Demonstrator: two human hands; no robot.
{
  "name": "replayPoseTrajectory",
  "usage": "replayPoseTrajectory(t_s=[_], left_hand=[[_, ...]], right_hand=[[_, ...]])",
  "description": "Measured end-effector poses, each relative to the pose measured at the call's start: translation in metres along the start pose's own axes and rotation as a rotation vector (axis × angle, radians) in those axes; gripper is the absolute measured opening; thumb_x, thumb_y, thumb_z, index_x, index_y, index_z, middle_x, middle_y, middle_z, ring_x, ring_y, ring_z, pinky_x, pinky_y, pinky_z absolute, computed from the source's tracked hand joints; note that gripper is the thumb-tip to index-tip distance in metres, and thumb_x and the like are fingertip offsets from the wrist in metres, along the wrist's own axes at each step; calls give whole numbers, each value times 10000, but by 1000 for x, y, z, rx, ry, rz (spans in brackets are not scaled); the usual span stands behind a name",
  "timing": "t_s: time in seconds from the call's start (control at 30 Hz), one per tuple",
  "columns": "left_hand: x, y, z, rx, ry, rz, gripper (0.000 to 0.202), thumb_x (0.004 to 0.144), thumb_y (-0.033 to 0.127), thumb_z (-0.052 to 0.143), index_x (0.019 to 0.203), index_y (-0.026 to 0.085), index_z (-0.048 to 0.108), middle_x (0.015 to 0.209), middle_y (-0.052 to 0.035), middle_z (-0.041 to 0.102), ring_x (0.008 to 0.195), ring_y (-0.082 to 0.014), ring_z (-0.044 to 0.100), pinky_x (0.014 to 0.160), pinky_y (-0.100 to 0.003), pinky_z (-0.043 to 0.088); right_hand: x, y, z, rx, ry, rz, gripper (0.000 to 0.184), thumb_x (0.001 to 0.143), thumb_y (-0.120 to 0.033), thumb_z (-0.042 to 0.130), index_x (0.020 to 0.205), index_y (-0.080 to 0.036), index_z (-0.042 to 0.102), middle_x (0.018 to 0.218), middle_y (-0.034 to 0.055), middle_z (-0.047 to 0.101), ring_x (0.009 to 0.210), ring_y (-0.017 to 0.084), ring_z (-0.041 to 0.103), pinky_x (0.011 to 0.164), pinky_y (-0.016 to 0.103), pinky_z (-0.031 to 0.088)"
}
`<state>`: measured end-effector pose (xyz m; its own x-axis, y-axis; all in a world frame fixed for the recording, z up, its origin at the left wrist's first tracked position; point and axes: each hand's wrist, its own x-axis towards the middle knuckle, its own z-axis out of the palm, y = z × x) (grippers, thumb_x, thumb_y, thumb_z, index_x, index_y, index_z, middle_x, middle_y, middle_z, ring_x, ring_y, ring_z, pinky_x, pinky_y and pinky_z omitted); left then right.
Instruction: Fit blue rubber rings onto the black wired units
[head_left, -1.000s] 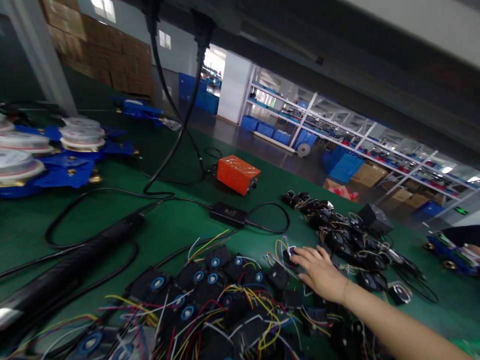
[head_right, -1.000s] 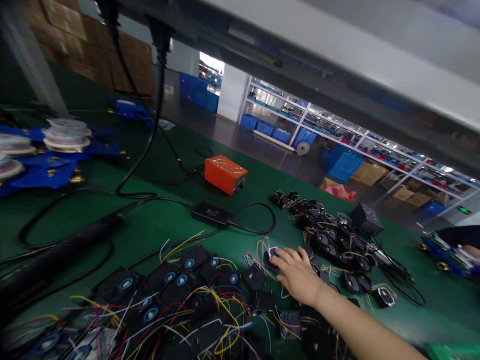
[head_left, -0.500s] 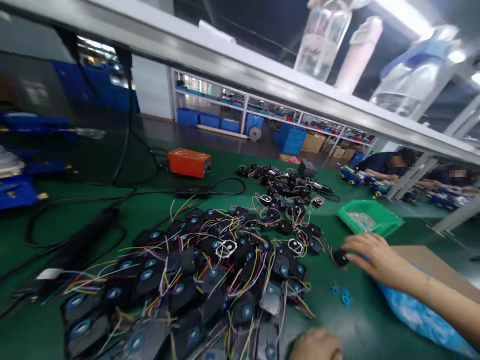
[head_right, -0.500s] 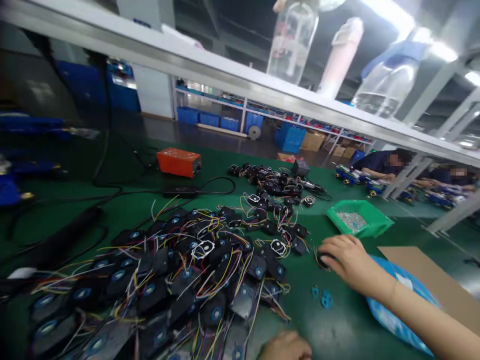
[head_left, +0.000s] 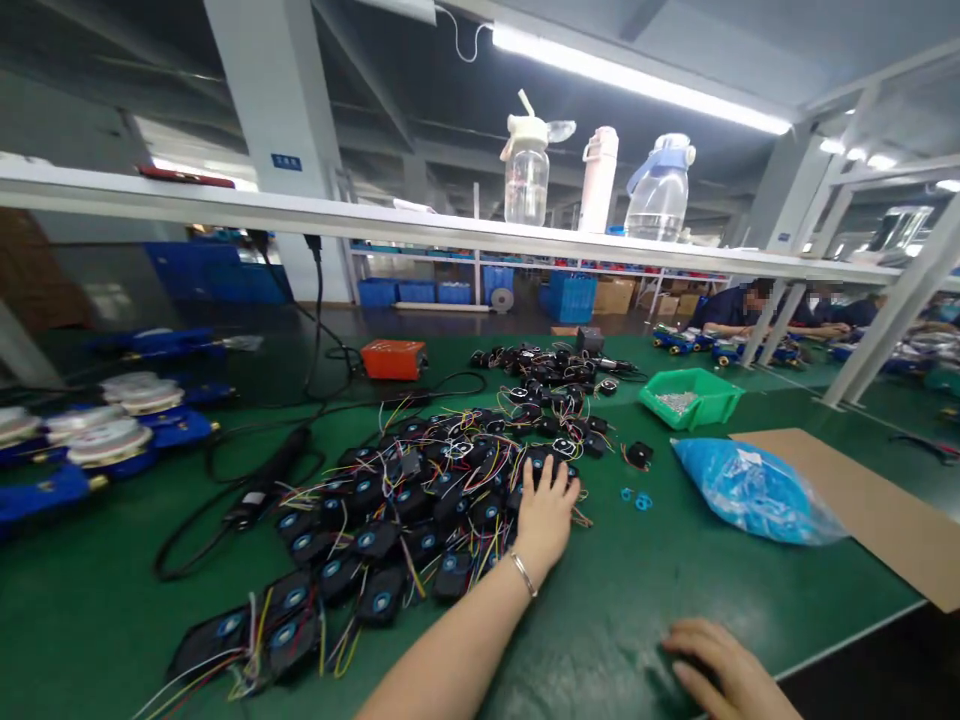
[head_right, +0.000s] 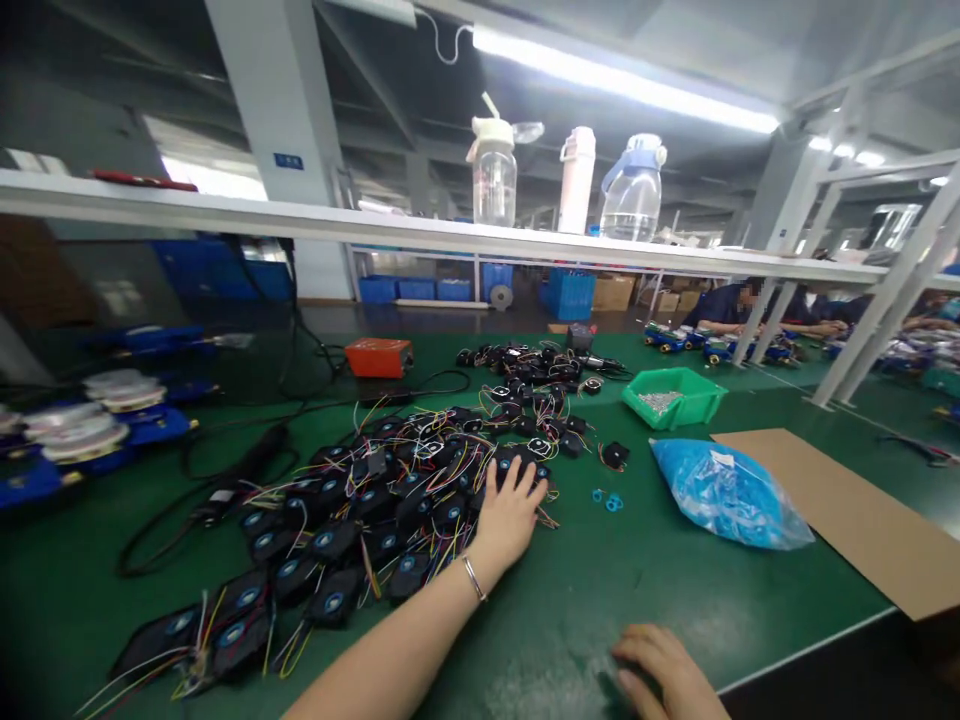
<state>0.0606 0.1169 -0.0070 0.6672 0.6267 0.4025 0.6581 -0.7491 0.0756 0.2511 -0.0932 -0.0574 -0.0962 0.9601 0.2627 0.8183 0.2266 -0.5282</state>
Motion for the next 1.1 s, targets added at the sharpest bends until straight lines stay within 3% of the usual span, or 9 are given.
replayPoseTrajectory(t_s=[0.17, 0.33, 0.5, 0.6, 0.73, 0.8, 0.9, 0.97, 1.1], left_hand=[[-26, -30, -16, 151, -31, 1, 355, 799, 111, 430, 1119, 218, 540, 1165, -91, 578, 1333, -233, 200, 1016, -628, -121], [-58, -53, -30, 231, -37, -82, 289, 819, 126, 418, 1022, 241, 589, 1093, -46, 611, 1303, -217, 285, 1047, -580, -117], [-63, -94, -46, 291, -60, -181, 255, 818, 99, 409, 919, 215, 613, 1071, -48, 622, 1295, -203, 304, 1046, -579, -109], [-62, -96, -53, 281, -82, -193, 229, 810, 127, 428, 864, 230, 625, 1060, -34, 629, 1271, -229, 343, 1034, -603, -106], [-56, -59, -44, 279, 68, -291, 312, 787, 114, 425, 1027, 228, 590, 1184, -72, 562, 1255, -257, 350, 1066, -585, 23], [-52, -37, -33, 195, 76, -137, 346, 791, 151, 443, 1112, 220, 550, 1234, -85, 531, 1258, -243, 343, 1088, -535, 20], [-48, -21, -19, 99, -111, 67, 342, 809, 278, 488, 1149, 264, 525, 1257, -44, 527, 1262, -259, 335, 1053, -528, -161], [-47, -24, -17, 127, -189, -37, 322, 819, 248, 482, 1136, 254, 536, 1226, -46, 556, 1253, -281, 349, 1021, -550, -207], [-51, -42, -22, 200, -124, -318, 331, 819, 123, 445, 1119, 209, 556, 1162, -68, 601, 1228, -295, 388, 990, -643, -174]], right_hand=[[79, -19, 11, 152, 97, 18, 209, 855, -276, 468, 1009, -233, 604, 1053, 55, 595, 1012, 183, 554, 887, 299, 464], [173, -4, 28, 190, 188, 62, 267, 869, -239, 389, 1067, -188, 560, 1051, 67, 584, 984, 176, 550, 856, 283, 461], [241, 14, 53, 172, 213, 121, 337, 794, -220, 476, 1119, -144, 528, 1089, 123, 556, 1029, 275, 498, 929, 421, 384], [246, 16, 70, 187, 177, 134, 346, 759, -219, 517, 1098, -153, 531, 1046, 129, 554, 974, 295, 512, 886, 442, 405], [224, 4, 80, 268, 62, 83, 292, 770, -212, 523, 1061, -197, 541, 984, 78, 570, 939, 237, 548, 844, 343, 453], [214, -3, 79, 328, 2, 42, 312, 814, -219, 491, 1125, -200, 516, 1020, 68, 574, 970, 210, 547, 858, 313, 453], [214, -6, 72, 332, -60, -55, 285, 908, -235, 369, 1144, -219, 528, 1034, 43, 599, 975, 159, 553, 848, 258, 460], [224, 0, 67, 224, -16, -88, 318, 931, -219, 303, 1141, -223, 542, 1080, 41, 596, 1017, 152, 529, 879, 266, 441], [247, 20, 65, 37, 78, -72, 414, 885, -167, 365, 1287, -247, 426, 1331, 55, 434, 1138, 256, 398, 916, 444, 375]])
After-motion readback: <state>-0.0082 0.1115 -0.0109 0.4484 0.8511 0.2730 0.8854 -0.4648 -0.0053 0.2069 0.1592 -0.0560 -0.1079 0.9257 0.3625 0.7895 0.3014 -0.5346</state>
